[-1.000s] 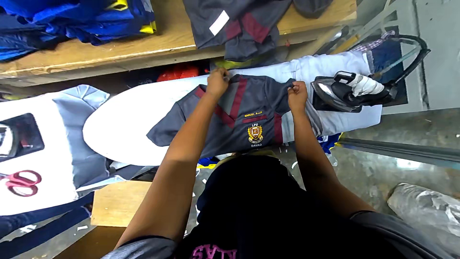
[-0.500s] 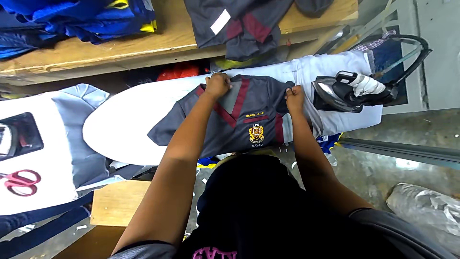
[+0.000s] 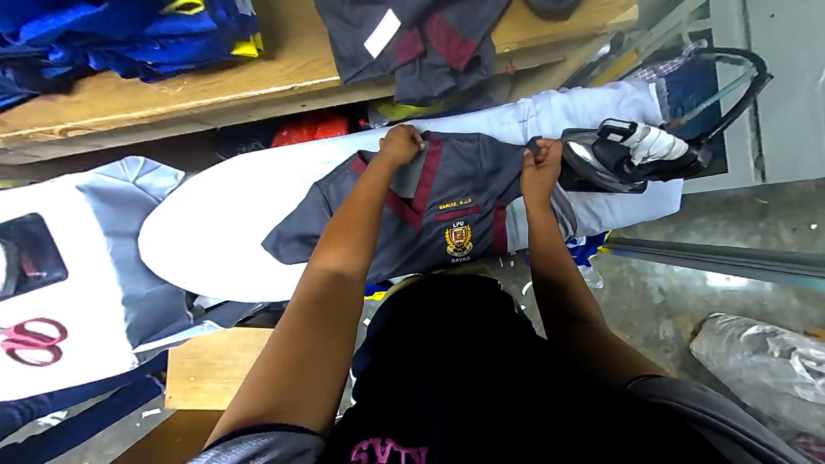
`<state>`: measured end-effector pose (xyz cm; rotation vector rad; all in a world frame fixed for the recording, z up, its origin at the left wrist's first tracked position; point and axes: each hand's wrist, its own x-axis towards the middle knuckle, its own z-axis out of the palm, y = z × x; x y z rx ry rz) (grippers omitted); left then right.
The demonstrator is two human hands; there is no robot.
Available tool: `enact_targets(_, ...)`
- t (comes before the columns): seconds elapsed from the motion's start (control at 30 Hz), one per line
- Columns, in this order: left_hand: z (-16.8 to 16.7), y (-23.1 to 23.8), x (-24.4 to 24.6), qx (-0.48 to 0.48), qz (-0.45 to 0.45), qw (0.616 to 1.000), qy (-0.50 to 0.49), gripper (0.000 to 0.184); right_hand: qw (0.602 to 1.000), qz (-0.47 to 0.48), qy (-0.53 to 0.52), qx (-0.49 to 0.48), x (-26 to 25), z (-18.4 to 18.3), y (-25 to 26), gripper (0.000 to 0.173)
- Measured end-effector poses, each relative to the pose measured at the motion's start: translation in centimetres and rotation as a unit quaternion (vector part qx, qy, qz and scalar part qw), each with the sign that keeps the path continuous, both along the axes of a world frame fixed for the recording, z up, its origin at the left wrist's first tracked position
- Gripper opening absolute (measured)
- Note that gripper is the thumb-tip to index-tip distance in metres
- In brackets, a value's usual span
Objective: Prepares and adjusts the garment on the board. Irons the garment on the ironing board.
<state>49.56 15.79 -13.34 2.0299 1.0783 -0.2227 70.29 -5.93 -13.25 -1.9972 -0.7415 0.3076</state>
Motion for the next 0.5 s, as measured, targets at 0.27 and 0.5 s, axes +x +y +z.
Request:
enact_targets(0.27, 1.6, 0.3, -1.5, 0.041, -0.037, 0.996, 0.073, 0.041, 0.975, 0.017, -0.056, -0.215, 0.3, -0.7, -0.3, 0.056)
enact_targets(0.5, 1.6, -1.4, -0.4, 0.083, -0.021, 0.993, 0.084, 0.038, 0.947, 0.058, 0.010, -0.316, 1.3, -1.4, 0.2, 0.052)
